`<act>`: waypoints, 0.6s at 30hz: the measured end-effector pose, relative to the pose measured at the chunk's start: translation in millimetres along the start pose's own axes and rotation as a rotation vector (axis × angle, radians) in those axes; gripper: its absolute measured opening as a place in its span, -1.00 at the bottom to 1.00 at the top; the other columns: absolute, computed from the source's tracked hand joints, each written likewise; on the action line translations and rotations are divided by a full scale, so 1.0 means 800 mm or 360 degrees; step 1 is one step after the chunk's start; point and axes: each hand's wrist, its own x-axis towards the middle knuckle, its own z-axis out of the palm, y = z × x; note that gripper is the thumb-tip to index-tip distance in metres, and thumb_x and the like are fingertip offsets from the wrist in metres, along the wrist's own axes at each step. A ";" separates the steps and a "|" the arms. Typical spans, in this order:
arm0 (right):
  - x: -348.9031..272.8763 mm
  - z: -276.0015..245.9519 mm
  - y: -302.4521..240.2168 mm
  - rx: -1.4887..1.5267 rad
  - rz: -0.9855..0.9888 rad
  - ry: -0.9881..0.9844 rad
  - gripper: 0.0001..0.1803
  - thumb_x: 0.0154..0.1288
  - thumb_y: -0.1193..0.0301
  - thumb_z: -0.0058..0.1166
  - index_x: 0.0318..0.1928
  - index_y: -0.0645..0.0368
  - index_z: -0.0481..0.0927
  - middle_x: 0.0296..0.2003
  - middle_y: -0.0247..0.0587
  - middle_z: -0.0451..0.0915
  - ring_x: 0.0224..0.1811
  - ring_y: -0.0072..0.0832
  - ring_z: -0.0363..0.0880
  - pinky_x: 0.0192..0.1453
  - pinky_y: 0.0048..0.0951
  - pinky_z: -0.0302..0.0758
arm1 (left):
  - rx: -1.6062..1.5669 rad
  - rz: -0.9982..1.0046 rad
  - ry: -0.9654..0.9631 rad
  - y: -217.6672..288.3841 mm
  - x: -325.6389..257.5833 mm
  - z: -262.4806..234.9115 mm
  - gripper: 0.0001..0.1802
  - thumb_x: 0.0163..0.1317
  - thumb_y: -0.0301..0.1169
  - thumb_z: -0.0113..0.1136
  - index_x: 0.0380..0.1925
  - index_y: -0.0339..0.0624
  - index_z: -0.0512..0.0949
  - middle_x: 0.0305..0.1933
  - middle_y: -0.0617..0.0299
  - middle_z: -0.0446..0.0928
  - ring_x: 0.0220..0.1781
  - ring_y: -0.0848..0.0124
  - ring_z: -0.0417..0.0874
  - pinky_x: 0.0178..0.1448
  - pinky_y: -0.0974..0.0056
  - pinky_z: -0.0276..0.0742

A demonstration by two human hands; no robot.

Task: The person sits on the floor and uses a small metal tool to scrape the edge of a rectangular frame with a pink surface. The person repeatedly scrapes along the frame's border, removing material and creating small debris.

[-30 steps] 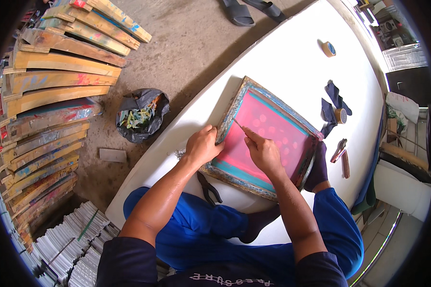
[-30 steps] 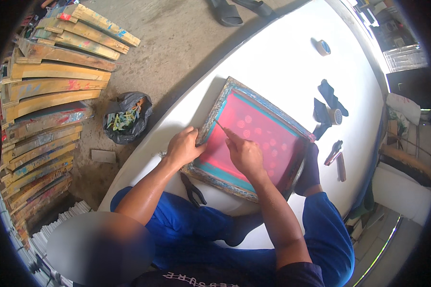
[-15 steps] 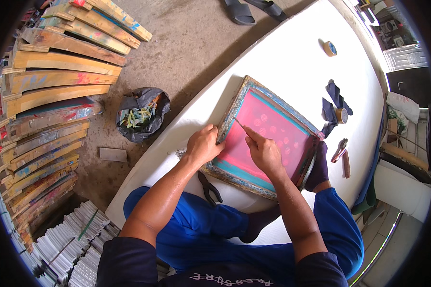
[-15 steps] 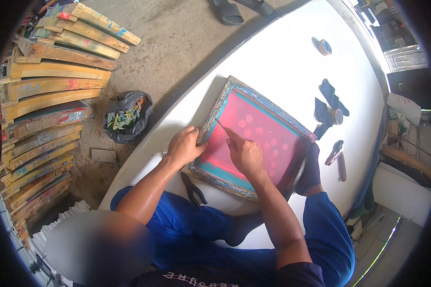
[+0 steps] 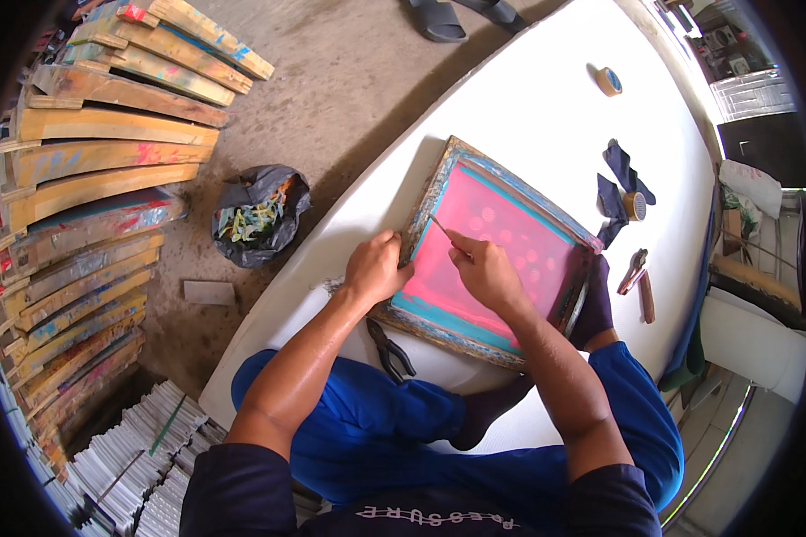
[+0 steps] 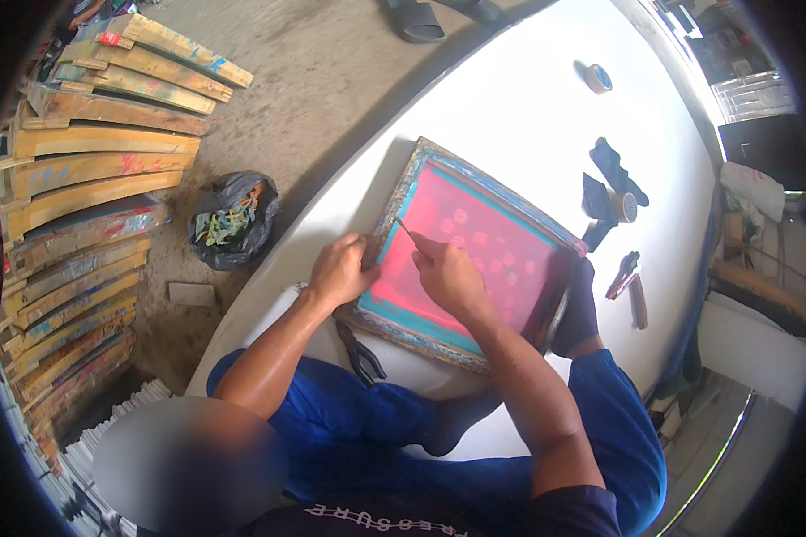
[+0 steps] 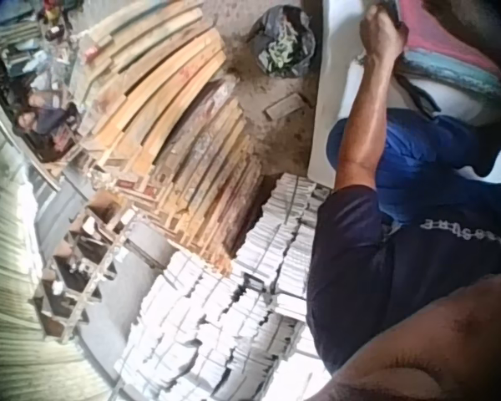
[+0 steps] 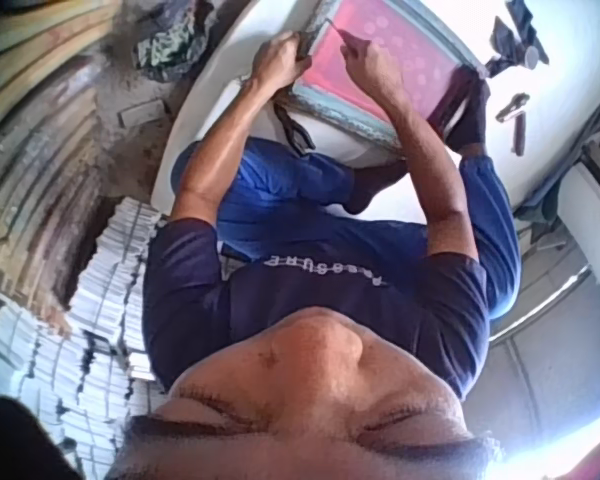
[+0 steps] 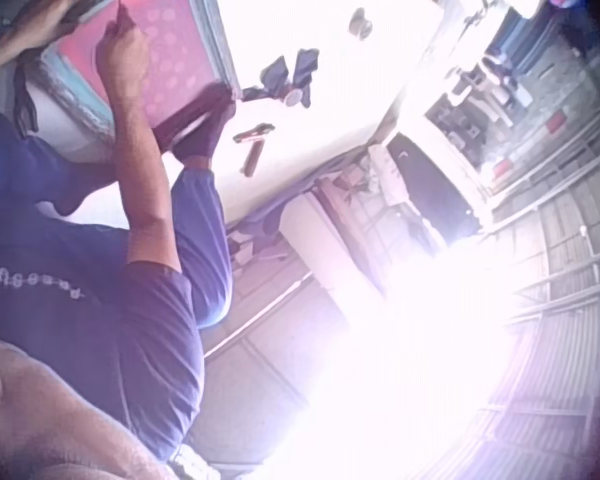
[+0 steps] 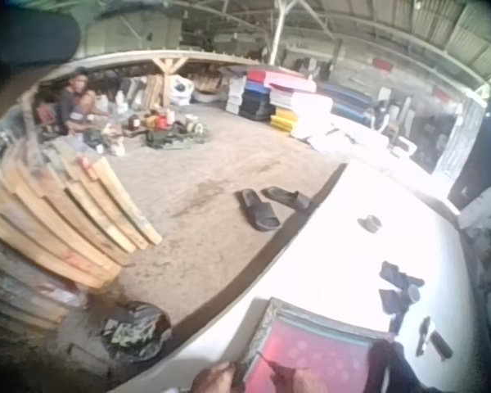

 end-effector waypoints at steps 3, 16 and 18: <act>-0.002 -0.010 -0.015 -0.0097 0.0075 -0.0115 -0.56 0.57 0.30 0.08 0.37 -0.08 0.67 -0.31 0.22 0.76 -0.27 0.07 0.81 -0.14 -0.05 0.73 | -0.0044 0.0013 0.0006 -0.001 0.000 -0.004 -0.65 0.04 -0.29 0.58 -0.37 -0.33 0.66 -0.30 -0.04 0.61 -0.23 -0.12 0.73 -0.12 -0.11 0.65; -0.004 0.002 0.007 0.0196 0.0015 -0.0004 -0.56 0.57 0.25 0.15 0.39 -0.15 0.65 -0.17 0.13 0.79 -0.10 0.16 0.78 0.01 0.06 0.68 | -0.0082 0.0030 0.0009 0.003 0.002 -0.009 -0.63 0.03 -0.28 0.55 -0.45 -0.38 0.61 -0.35 -0.07 0.57 -0.30 -0.13 0.69 -0.16 -0.12 0.62; -0.008 0.010 0.025 0.0227 -0.0069 0.0149 -0.56 0.57 0.24 0.14 0.39 -0.18 0.65 -0.20 0.11 0.79 -0.12 0.14 0.78 -0.01 0.07 0.68 | -0.0072 0.0019 0.0003 0.006 0.002 -0.009 -0.63 0.03 -0.28 0.56 -0.45 -0.37 0.61 -0.35 -0.06 0.56 -0.30 -0.13 0.69 -0.16 -0.12 0.62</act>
